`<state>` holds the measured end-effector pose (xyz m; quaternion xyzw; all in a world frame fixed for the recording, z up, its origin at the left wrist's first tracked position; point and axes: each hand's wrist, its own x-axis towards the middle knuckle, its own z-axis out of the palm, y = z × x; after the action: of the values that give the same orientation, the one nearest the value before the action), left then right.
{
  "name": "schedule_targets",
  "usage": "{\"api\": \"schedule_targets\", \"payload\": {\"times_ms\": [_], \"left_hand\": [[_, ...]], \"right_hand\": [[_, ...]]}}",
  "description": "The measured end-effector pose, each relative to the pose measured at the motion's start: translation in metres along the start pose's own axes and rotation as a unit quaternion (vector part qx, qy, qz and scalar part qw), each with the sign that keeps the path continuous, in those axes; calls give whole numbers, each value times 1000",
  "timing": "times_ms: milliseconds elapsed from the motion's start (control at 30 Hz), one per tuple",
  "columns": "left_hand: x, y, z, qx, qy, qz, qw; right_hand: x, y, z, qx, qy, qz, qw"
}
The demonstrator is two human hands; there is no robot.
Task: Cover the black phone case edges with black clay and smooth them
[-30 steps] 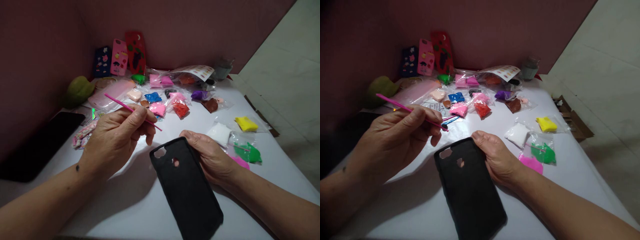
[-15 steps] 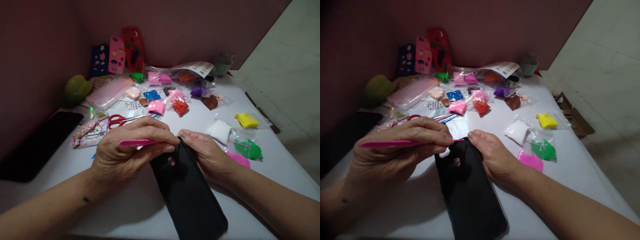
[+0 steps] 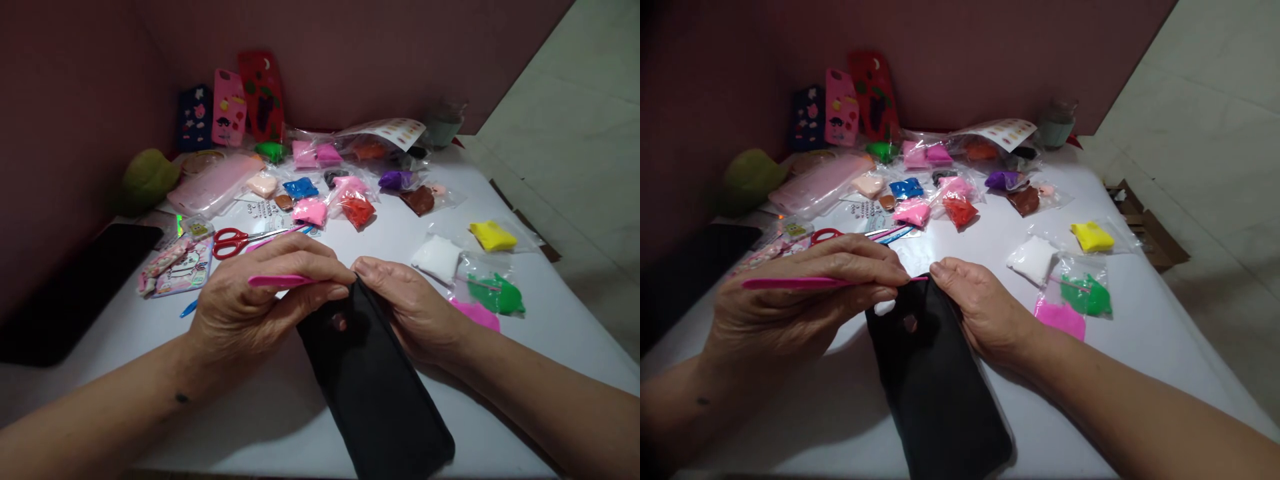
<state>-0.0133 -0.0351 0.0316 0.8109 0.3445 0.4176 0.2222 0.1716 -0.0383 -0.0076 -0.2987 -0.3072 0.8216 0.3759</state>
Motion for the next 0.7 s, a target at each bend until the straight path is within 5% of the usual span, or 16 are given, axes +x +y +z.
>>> {"api": "schedule_targets", "payload": {"times_ms": [700], "left_hand": [[-4,6,-2,73,-9,45,996]], "right_hand": [[0,0,-3,-19,-9,-1,1000]]}}
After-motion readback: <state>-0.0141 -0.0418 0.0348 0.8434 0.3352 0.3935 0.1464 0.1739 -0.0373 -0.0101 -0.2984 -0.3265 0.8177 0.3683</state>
